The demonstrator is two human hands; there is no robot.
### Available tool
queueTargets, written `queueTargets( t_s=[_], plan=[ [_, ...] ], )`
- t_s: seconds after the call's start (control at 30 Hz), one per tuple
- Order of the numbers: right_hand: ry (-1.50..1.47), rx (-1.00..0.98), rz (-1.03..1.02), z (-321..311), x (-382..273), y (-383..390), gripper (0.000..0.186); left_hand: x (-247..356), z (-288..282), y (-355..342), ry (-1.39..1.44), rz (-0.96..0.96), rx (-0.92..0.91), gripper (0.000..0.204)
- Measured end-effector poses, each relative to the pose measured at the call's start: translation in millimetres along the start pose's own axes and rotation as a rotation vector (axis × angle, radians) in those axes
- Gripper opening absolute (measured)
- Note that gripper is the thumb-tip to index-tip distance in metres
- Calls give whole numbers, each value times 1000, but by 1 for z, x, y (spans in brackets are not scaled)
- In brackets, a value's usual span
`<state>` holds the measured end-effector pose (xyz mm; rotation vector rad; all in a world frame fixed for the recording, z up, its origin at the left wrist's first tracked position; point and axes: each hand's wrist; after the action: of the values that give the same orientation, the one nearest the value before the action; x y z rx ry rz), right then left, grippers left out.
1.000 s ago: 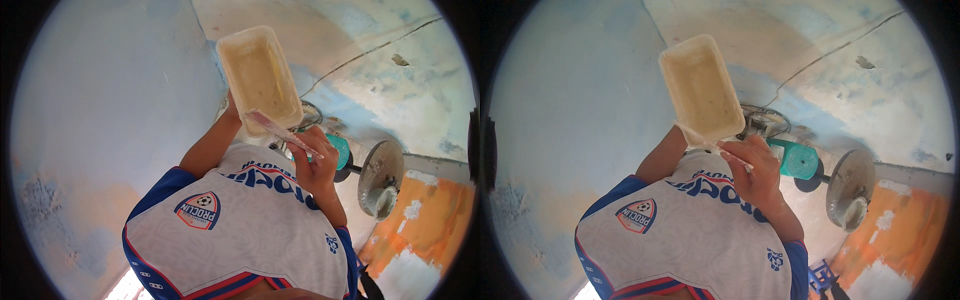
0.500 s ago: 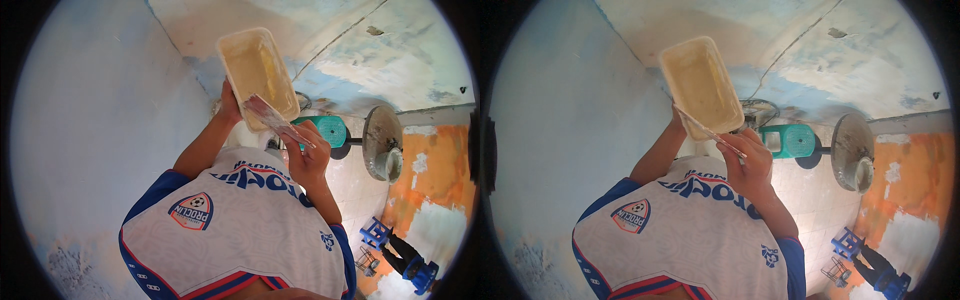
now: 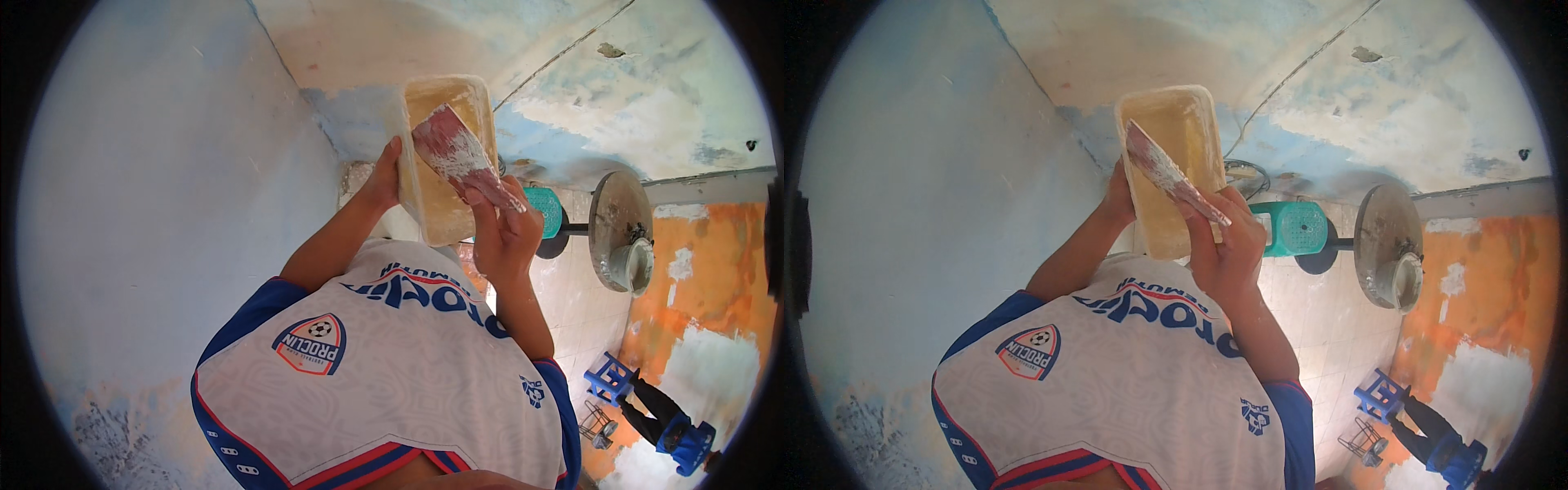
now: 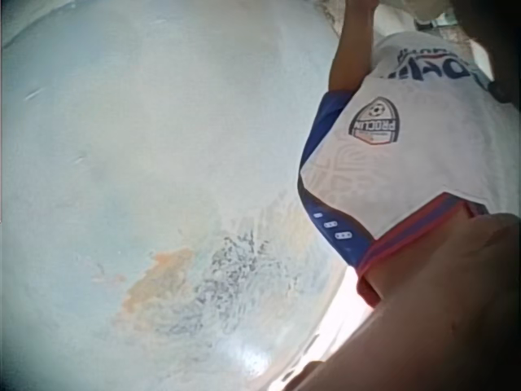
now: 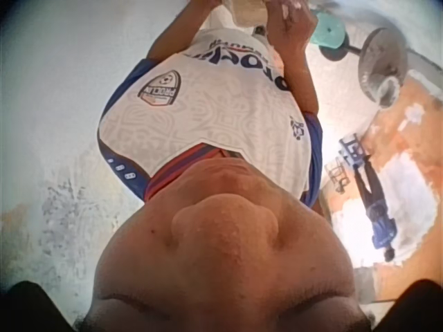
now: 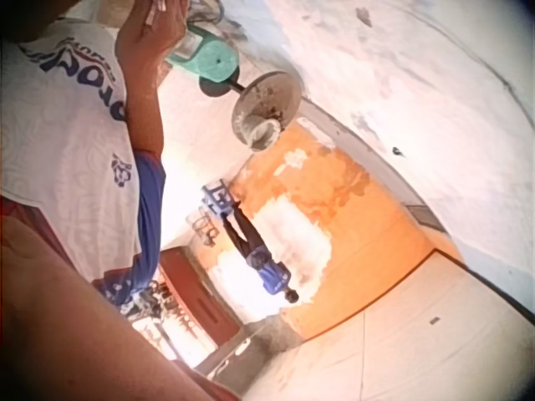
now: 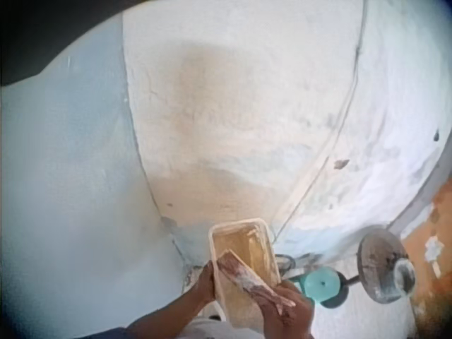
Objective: The person mixes a substance in a bucket by hand and adds liquid from a bottle before using a spatula to apply the mix to a wall.
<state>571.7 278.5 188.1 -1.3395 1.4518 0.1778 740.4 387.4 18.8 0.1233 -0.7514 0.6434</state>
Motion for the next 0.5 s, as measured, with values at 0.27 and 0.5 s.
queueTargets(
  t_s=[0.27, 0.5],
  plan=[
    [-31, -5, -57, 2, -1, 10, 17, 2, 4, 11, 113, -97, 51, 81],
    [-49, -3, 55, -1, -9, 20, 19, -5, 9, 27, 29, -106, 66, 80]
  ],
)
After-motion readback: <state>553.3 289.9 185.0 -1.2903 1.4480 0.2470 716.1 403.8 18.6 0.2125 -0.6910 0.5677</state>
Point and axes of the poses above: each hand's wrist, its own y-axis away from the middle knuckle, its own z-axis out of the palm, x = y × z, and after that the axes turned 1 degree about z, right-handed
